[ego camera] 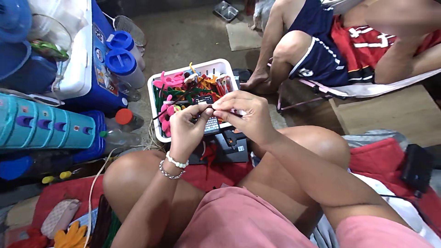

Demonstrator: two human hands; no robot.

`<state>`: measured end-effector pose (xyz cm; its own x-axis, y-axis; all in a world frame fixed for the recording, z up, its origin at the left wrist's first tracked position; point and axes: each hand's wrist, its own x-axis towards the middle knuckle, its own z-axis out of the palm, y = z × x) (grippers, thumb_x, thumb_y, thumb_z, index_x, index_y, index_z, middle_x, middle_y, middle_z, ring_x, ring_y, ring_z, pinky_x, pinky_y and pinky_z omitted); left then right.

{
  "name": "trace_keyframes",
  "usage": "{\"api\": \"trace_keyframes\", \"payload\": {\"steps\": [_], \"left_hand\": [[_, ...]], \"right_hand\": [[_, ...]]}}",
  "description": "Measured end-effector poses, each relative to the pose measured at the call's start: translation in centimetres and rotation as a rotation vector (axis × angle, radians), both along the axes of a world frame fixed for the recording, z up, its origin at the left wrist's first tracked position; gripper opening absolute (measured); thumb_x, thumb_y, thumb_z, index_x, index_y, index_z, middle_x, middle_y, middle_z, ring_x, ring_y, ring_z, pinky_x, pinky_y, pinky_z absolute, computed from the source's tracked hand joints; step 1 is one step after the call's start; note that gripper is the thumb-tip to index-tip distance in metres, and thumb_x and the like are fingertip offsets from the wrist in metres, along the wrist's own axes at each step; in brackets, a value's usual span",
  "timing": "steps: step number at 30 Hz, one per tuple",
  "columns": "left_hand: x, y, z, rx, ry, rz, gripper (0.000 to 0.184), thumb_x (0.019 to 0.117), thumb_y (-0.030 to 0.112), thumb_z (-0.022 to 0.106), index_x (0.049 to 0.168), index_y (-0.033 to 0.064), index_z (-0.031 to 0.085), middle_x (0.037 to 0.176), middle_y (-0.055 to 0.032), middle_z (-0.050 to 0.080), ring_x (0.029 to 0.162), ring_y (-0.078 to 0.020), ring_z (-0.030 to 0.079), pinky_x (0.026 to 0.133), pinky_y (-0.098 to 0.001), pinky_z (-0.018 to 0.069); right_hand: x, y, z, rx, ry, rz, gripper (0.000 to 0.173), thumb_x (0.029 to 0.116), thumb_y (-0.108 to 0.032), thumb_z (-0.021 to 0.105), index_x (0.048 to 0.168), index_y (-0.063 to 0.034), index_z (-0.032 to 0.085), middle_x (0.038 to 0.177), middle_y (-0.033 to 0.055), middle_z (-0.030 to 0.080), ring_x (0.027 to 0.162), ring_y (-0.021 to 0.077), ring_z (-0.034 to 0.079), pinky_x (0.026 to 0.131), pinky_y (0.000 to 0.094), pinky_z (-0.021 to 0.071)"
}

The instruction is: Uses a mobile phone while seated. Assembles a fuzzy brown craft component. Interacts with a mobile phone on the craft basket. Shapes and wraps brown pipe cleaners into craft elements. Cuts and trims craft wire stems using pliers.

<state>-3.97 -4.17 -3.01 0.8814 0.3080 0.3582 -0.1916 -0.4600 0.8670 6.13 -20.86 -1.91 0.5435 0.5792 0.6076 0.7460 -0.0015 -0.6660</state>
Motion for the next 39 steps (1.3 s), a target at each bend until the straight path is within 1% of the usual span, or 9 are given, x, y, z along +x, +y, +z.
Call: {"api": "trace_keyframes", "payload": {"steps": [4, 7, 10, 14, 16, 22, 33, 37, 39], "left_hand": [[0.1, 0.1, 0.6, -0.116, 0.13, -0.066, 0.039, 0.0968, 0.008, 0.069, 0.135, 0.0025, 0.063, 0.101, -0.0021, 0.076, 0.084, -0.005, 0.071, 0.079, -0.0236, 0.0602], [0.2, 0.3, 0.5, -0.065, 0.16, -0.108, 0.048, 0.0966, 0.009, 0.07, 0.142, 0.005, 0.057, 0.093, -0.0012, 0.074, 0.078, -0.0051, 0.069, 0.073, -0.0226, 0.0582], [0.2, 0.8, 0.5, -0.073, 0.207, -0.2, 0.042, 0.099, 0.011, 0.066, 0.14, 0.0065, 0.058, 0.103, -0.0024, 0.072, 0.087, -0.0081, 0.07, 0.08, -0.0258, 0.0591], [0.1, 0.6, 0.5, -0.039, 0.178, -0.137, 0.013, 0.1024, 0.015, 0.062, 0.108, 0.0069, 0.07, 0.09, 0.0026, 0.073, 0.077, -0.0028, 0.068, 0.071, -0.0205, 0.0566], [0.1, 0.5, 0.5, 0.015, 0.165, -0.113, 0.013, 0.1018, 0.016, 0.064, 0.105, 0.0077, 0.073, 0.087, 0.0032, 0.073, 0.076, -0.0018, 0.068, 0.071, -0.0203, 0.0575], [-0.1, 0.4, 0.7, 0.113, 0.142, -0.057, 0.012, 0.0998, 0.018, 0.067, 0.098, 0.009, 0.075, 0.082, 0.0048, 0.074, 0.073, 0.0005, 0.068, 0.068, -0.019, 0.0574], [0.0, 0.1, 0.2, 0.01, 0.161, -0.065, 0.011, 0.1001, 0.013, 0.066, 0.098, 0.0063, 0.075, 0.082, 0.0022, 0.075, 0.07, -0.0017, 0.069, 0.065, -0.0202, 0.0579], [0.1, 1.1, 0.8, -0.082, 0.269, -0.132, 0.027, 0.1008, 0.016, 0.065, 0.127, 0.0086, 0.065, 0.104, -0.0007, 0.073, 0.088, -0.0067, 0.07, 0.079, -0.0254, 0.0584], [0.0, 1.3, 0.8, -0.099, 0.271, -0.104, 0.024, 0.1006, 0.015, 0.066, 0.124, 0.0092, 0.067, 0.105, -0.0004, 0.074, 0.089, -0.0066, 0.07, 0.078, -0.0253, 0.0592]], "right_hand": [[0.3, -0.3, 0.6, -0.023, 0.219, 0.015, 0.011, 0.0906, -0.01, 0.077, 0.1, -0.0042, 0.078, 0.1, 0.0031, 0.076, 0.097, 0.0071, 0.071, 0.089, 0.0255, 0.0594], [0.2, -0.4, 0.8, -0.057, 0.415, 0.055, 0.013, 0.0898, -0.007, 0.076, 0.102, -0.0039, 0.072, 0.096, 0.0023, 0.075, 0.087, 0.0068, 0.072, 0.082, 0.0246, 0.0608], [0.5, -0.5, 0.5, -0.017, 0.548, 0.057, 0.011, 0.092, -0.004, 0.073, 0.102, -0.0033, 0.07, 0.094, 0.0039, 0.073, 0.082, 0.0094, 0.071, 0.075, 0.0256, 0.0608], [0.8, -0.9, 1.1, -0.038, 0.705, 0.045, 0.012, 0.0952, -0.008, 0.07, 0.107, -0.0071, 0.069, 0.092, 0.003, 0.072, 0.076, 0.0088, 0.067, 0.066, 0.0223, 0.0572], [0.9, -1.0, 1.3, -0.065, 0.752, 0.086, 0.017, 0.0961, -0.008, 0.07, 0.113, -0.0062, 0.071, 0.098, 0.0036, 0.074, 0.079, 0.0093, 0.07, 0.07, 0.0235, 0.0594], [1.0, -1.0, 1.1, -0.106, 0.769, 0.125, 0.009, 0.094, -0.007, 0.073, 0.101, -0.0033, 0.077, 0.095, 0.0045, 0.077, 0.079, 0.0083, 0.071, 0.073, 0.0234, 0.0603], [0.4, -0.1, 0.1, -0.093, 0.87, 0.09, 0.01, 0.0975, -0.011, 0.07, 0.102, -0.0042, 0.076, 0.093, 0.0032, 0.074, 0.081, 0.0073, 0.068, 0.074, 0.0227, 0.0569], [0.7, -0.3, 0.4, -0.058, 0.841, 0.003, 0.014, 0.1003, -0.016, 0.067, 0.107, -0.0054, 0.074, 0.094, 0.0026, 0.072, 0.082, 0.0081, 0.068, 0.074, 0.0243, 0.0575], [0.9, -0.5, 0.5, -0.049, 0.854, -0.014, 0.014, 0.1003, -0.016, 0.067, 0.107, -0.0057, 0.073, 0.094, 0.0027, 0.072, 0.082, 0.0091, 0.068, 0.075, 0.0255, 0.0577]]}}
